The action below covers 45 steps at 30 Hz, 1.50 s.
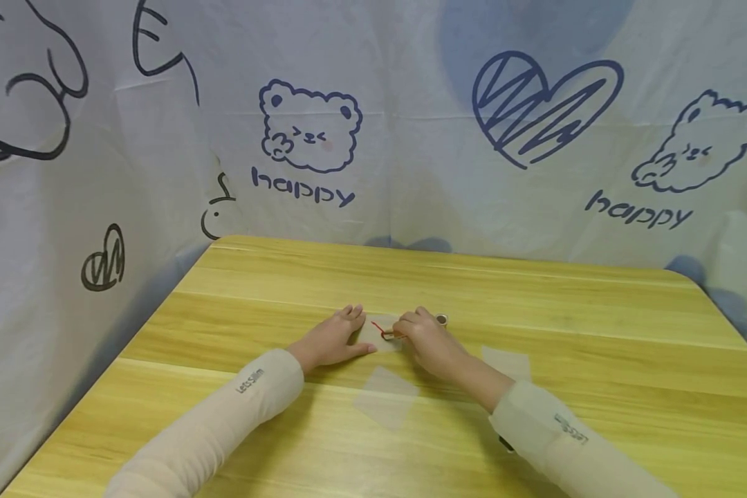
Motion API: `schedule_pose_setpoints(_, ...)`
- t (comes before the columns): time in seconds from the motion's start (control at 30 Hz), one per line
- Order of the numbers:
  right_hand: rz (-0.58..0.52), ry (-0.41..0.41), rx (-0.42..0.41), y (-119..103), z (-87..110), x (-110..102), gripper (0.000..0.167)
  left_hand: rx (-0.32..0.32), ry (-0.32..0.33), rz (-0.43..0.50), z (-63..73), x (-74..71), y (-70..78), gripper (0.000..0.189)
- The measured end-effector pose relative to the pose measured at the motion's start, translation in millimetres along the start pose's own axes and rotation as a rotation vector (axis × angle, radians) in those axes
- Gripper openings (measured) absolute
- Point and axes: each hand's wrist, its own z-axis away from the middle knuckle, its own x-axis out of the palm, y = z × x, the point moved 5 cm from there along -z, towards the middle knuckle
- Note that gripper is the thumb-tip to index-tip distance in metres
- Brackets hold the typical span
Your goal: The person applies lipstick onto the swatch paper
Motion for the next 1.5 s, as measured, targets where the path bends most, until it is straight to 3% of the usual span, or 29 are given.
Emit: schedule_pose_setpoints(1.5,0.034,0.054,-0.052,-0.4,9.9,-4.7,0.013,-0.008,0.001,0.003,-0.3,2.0,-1.1,0.072)
